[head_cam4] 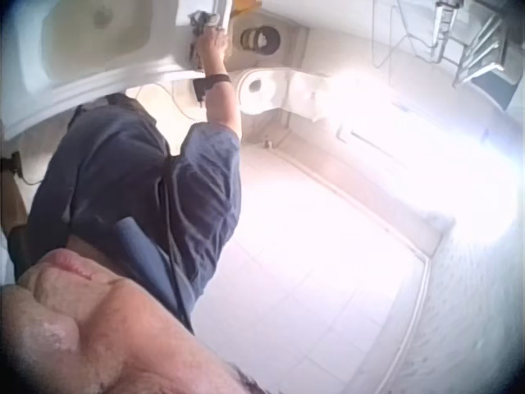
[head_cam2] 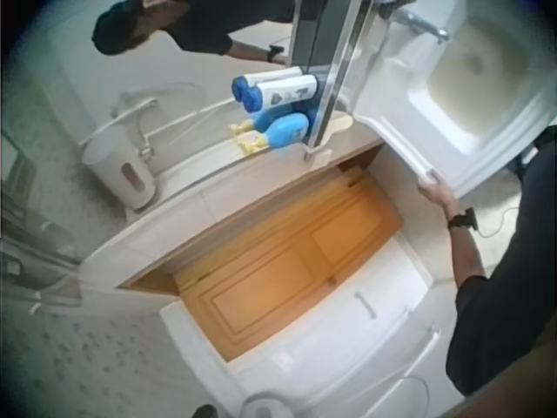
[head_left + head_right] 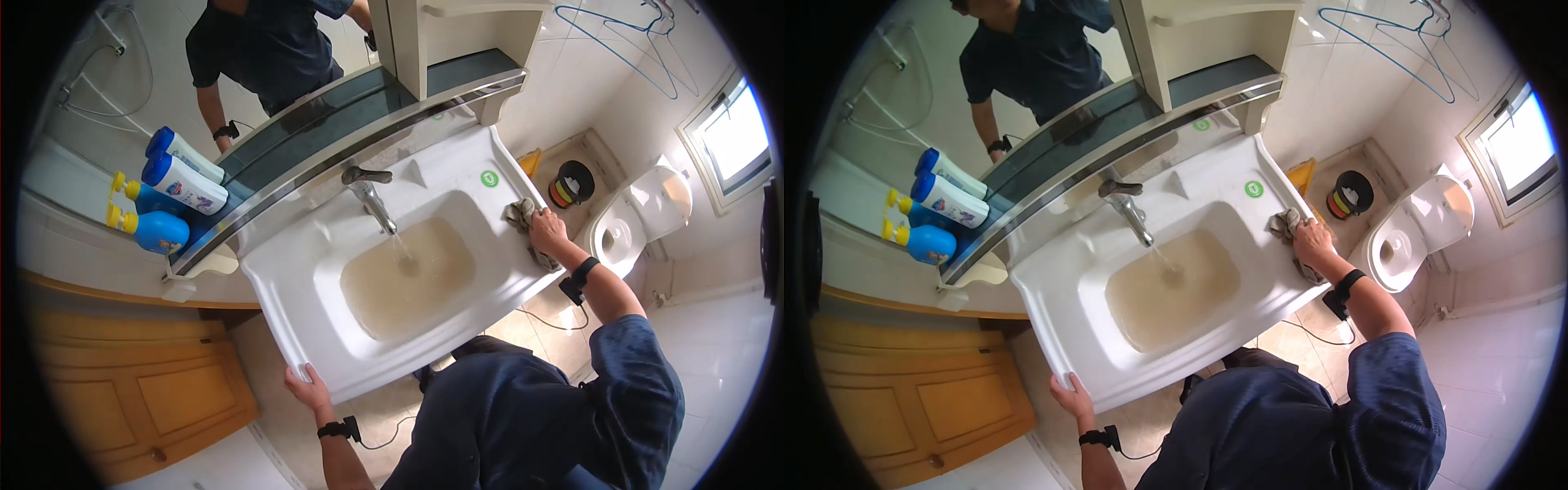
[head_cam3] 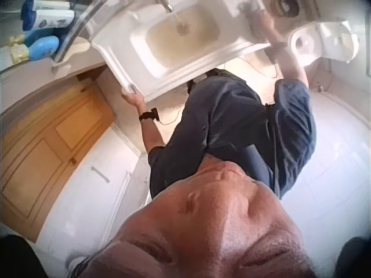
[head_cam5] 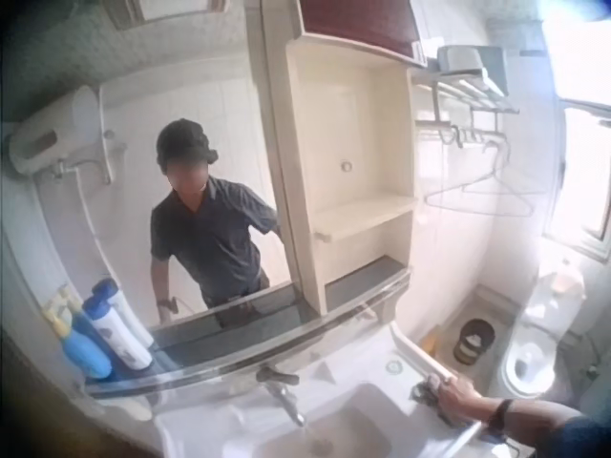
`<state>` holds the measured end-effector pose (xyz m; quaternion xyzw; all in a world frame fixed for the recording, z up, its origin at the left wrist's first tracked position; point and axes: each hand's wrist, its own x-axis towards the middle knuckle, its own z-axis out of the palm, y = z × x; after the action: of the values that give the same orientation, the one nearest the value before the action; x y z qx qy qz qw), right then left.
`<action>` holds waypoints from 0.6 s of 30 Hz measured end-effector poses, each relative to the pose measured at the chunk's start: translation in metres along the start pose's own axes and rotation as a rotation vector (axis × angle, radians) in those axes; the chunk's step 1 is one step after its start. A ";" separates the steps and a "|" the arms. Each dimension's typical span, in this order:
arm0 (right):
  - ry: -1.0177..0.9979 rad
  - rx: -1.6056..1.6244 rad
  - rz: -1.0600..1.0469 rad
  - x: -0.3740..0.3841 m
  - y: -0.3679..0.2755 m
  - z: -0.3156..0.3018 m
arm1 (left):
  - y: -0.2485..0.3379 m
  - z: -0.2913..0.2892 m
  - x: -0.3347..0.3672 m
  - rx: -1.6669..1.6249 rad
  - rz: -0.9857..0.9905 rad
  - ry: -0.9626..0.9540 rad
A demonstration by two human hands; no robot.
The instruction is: The person fills a bucket with water to flush a toilet, then washes a cloth in the sink and uses it to wipe down the sink basin, faucet, and mirror cabinet.
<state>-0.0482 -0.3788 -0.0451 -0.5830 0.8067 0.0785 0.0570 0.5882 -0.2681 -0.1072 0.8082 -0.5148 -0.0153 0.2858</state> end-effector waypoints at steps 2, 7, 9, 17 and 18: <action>0.062 0.058 0.047 0.028 -0.009 0.007 | 0.004 -0.004 0.002 0.014 -0.002 -0.013; 0.162 0.197 0.085 0.110 -0.052 -0.015 | 0.000 -0.005 -0.003 0.012 0.000 -0.052; 0.192 0.242 0.155 0.147 -0.058 -0.011 | 0.006 -0.001 -0.003 0.016 -0.023 -0.053; 0.032 0.282 -0.113 0.140 -0.046 -0.019 | 0.002 -0.004 -0.002 -0.006 -0.040 -0.039; 0.035 0.279 -0.115 0.143 -0.035 -0.016 | 0.006 -0.004 -0.001 -0.010 -0.042 -0.038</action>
<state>-0.0601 -0.5254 -0.0578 -0.6157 0.7761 -0.0480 0.1277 0.5842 -0.2672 -0.1010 0.8168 -0.5030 -0.0392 0.2798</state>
